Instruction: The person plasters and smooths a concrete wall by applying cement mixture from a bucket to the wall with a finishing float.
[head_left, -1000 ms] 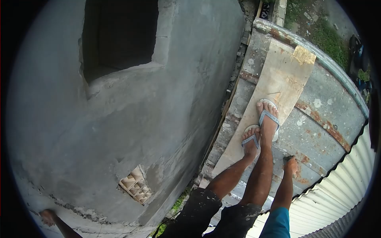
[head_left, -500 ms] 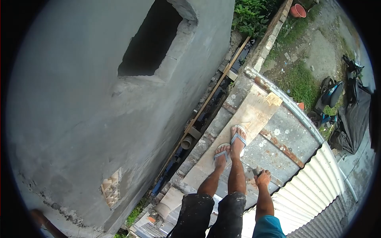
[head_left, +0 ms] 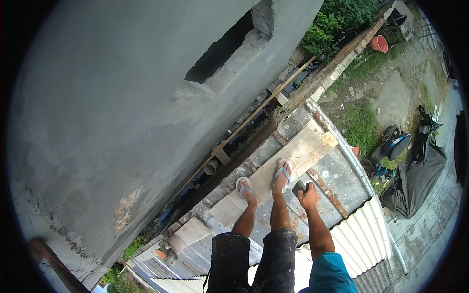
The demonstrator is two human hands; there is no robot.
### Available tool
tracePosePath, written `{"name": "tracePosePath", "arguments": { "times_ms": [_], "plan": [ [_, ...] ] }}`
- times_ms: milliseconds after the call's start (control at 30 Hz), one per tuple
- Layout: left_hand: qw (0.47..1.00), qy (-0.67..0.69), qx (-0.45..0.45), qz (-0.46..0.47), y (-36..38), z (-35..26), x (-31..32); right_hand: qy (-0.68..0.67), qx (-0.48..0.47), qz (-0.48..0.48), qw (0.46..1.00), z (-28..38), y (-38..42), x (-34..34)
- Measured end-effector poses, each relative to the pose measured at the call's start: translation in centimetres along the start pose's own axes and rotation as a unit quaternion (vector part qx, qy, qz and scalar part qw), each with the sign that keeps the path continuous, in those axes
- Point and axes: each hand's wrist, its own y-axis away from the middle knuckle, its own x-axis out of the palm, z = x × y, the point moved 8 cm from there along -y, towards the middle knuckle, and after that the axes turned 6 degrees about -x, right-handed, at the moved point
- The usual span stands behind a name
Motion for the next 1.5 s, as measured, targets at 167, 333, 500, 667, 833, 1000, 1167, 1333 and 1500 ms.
{"name": "tracePosePath", "arguments": {
  "times_ms": [167,333,500,667,833,1000,1167,1333,1500],
  "plan": [
    [0.996,-0.013,-0.047,-0.069,-5.5,4.6,1.7,-0.055,-0.051,0.006,0.997,5.7,-3.5,-0.6],
    [0.992,0.0,-0.071,-0.103,-9.0,6.5,2.8,-0.047,-0.037,0.017,0.998,8.0,-4.3,-0.8],
    [0.987,0.009,-0.094,-0.13,-11.0,7.9,4.2,-0.062,0.013,0.04,0.997,7.4,-2.8,-1.8],
    [0.979,0.025,-0.124,-0.157,-11.4,7.8,5.0,-0.039,0.029,0.026,0.998,5.9,-0.2,-5.0],
    [0.983,0.049,-0.081,-0.157,-12.0,2.2,4.4,-0.062,0.021,-0.038,0.997,6.2,3.8,-11.1],
    [0.983,0.034,-0.022,-0.177,-12.3,-3.5,2.2,-0.089,0.057,-0.106,0.989,4.5,10.4,-17.3],
    [0.979,0.075,-0.051,-0.181,-12.6,-5.9,0.7,-0.076,0.118,-0.162,0.977,0.9,18.7,-22.0],
    [0.979,0.075,-0.07,-0.176,-13.0,-6.6,-0.2,-0.117,0.162,-0.219,0.955,-0.3,26.3,-25.7],
    [0.98,0.077,-0.078,-0.169,-13.1,-6.8,-0.6,-0.108,0.201,-0.243,0.943,-1.1,33.6,-26.5]
  ]
}}
